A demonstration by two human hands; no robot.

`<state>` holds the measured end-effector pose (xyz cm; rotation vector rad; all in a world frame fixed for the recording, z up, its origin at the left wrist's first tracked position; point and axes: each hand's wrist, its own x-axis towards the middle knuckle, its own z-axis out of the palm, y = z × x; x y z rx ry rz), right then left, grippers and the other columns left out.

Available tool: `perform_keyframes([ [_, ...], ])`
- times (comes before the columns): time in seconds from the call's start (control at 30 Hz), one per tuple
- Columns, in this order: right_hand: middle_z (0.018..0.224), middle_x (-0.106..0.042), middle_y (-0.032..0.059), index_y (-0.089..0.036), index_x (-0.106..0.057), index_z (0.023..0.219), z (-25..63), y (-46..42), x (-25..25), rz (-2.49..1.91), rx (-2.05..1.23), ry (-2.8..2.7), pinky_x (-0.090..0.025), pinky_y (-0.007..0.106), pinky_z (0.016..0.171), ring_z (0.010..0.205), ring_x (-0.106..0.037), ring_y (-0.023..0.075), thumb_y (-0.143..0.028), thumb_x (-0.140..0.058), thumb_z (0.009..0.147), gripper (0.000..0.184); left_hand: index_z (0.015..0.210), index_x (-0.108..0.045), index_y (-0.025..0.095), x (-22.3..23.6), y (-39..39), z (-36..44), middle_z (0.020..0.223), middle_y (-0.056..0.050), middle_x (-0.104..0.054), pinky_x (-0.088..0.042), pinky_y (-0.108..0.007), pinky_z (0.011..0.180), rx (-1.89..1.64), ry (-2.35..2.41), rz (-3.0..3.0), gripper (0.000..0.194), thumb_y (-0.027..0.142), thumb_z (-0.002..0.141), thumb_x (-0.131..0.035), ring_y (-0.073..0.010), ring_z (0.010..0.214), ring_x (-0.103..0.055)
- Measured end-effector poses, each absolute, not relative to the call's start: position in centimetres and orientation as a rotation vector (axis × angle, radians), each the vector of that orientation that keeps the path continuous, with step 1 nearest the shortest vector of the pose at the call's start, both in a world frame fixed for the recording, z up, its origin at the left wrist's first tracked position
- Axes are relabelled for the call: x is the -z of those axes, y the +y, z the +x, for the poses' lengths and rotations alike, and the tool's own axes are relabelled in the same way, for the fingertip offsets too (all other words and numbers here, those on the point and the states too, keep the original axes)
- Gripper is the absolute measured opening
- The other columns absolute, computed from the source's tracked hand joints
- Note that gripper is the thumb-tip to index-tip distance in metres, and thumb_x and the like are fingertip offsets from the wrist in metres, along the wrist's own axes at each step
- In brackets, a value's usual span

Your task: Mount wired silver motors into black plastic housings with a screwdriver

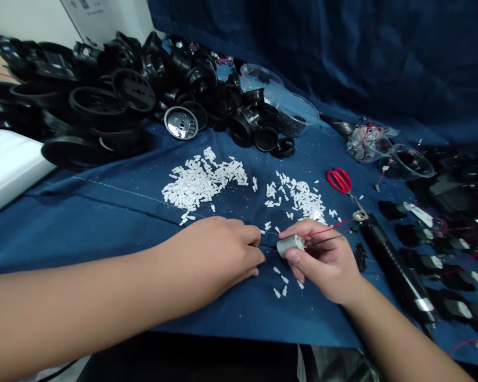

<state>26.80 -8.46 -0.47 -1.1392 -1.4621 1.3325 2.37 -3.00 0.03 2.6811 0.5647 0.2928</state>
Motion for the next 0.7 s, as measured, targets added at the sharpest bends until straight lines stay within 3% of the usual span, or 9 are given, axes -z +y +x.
perform_keyframes([
  [0.13,0.062,-0.063,-0.0046,-0.018,-0.072,0.106,27.0,-8.5,0.3,-1.133,-1.332,-1.456,-0.047,0.017,0.043,0.044,-0.057,0.0066,-0.025,-0.079,0.093,0.017,0.092,-0.076,0.021,-0.5,-3.6,2.9,0.084,-0.001,-0.067,-0.043,-0.037,0.063,-0.196,0.560,2.837,0.010,0.013,0.087,-0.076,-0.0226,0.074,-0.063],
  [0.27,0.063,-0.065,-0.0040,-0.017,-0.071,0.107,27.6,-8.4,0.3,-1.165,-1.318,-1.394,-0.050,0.018,0.043,0.044,-0.059,0.0077,-0.028,-0.079,0.094,0.019,0.099,-0.073,0.017,-0.8,-4.2,3.7,0.088,-0.003,-0.070,-0.045,-0.041,0.064,-0.260,0.565,2.970,0.010,0.011,0.094,-0.066,-0.0275,0.078,-0.065],
  [0.43,0.060,-0.066,-0.0030,-0.016,-0.069,0.105,28.4,-7.9,0.1,-1.239,-1.227,-1.394,-0.049,0.020,0.043,0.042,-0.059,0.0096,-0.034,-0.080,0.094,0.024,0.112,-0.069,0.020,-0.9,-3.3,4.6,0.104,-0.003,-0.073,-0.047,-0.039,0.078,-0.419,0.651,2.716,0.015,0.021,0.106,-0.055,-0.0236,0.092,-0.067],
  [0.7,0.061,-0.065,-0.0030,-0.015,-0.070,0.101,28.5,-7.9,0.2,-1.254,-1.250,-1.490,-0.048,0.020,0.045,0.045,-0.059,0.0088,-0.031,-0.079,0.093,0.020,0.110,-0.069,0.023,0.6,-4.1,4.0,0.101,0.002,-0.073,-0.041,-0.036,0.081,-0.395,0.683,2.469,0.014,0.026,0.108,-0.055,-0.0186,0.091,-0.064],
])
